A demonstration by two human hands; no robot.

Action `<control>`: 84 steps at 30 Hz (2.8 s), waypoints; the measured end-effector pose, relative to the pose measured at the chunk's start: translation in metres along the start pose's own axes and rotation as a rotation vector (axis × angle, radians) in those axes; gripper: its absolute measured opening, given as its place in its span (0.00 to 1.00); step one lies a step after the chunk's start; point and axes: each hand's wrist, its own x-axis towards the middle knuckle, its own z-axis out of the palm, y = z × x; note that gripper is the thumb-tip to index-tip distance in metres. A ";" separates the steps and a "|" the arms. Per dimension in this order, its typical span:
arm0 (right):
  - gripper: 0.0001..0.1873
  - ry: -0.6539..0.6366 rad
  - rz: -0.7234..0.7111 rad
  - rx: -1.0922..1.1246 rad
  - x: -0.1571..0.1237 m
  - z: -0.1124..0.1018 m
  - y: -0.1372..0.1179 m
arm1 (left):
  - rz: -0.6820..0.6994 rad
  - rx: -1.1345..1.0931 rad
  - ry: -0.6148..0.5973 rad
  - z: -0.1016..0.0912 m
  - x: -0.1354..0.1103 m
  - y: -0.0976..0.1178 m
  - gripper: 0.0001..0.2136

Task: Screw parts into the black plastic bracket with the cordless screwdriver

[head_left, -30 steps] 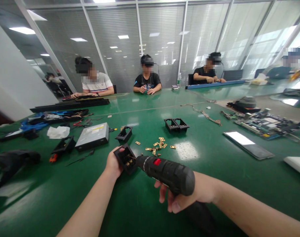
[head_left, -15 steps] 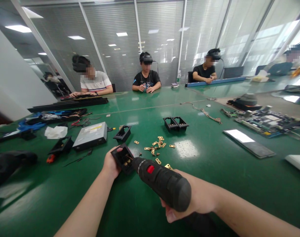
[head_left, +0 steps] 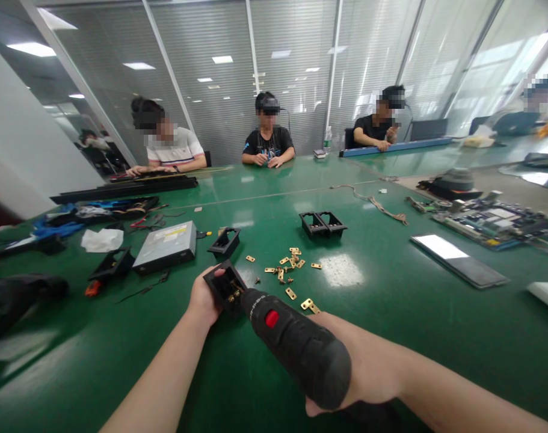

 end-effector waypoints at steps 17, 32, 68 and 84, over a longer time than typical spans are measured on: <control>0.27 -0.016 -0.039 -0.067 0.000 -0.007 0.010 | -0.051 -0.026 -0.006 0.001 0.000 0.002 0.08; 0.28 -0.022 0.006 -0.088 0.000 -0.007 0.010 | -0.020 -0.065 0.015 0.001 -0.001 0.000 0.13; 0.28 -0.030 -0.025 -0.044 0.003 -0.008 0.012 | 0.016 -0.027 -0.004 -0.001 0.001 -0.001 0.14; 0.21 -0.012 0.045 -0.037 -0.002 -0.011 0.011 | -0.004 -0.022 -0.036 -0.001 0.001 0.001 0.13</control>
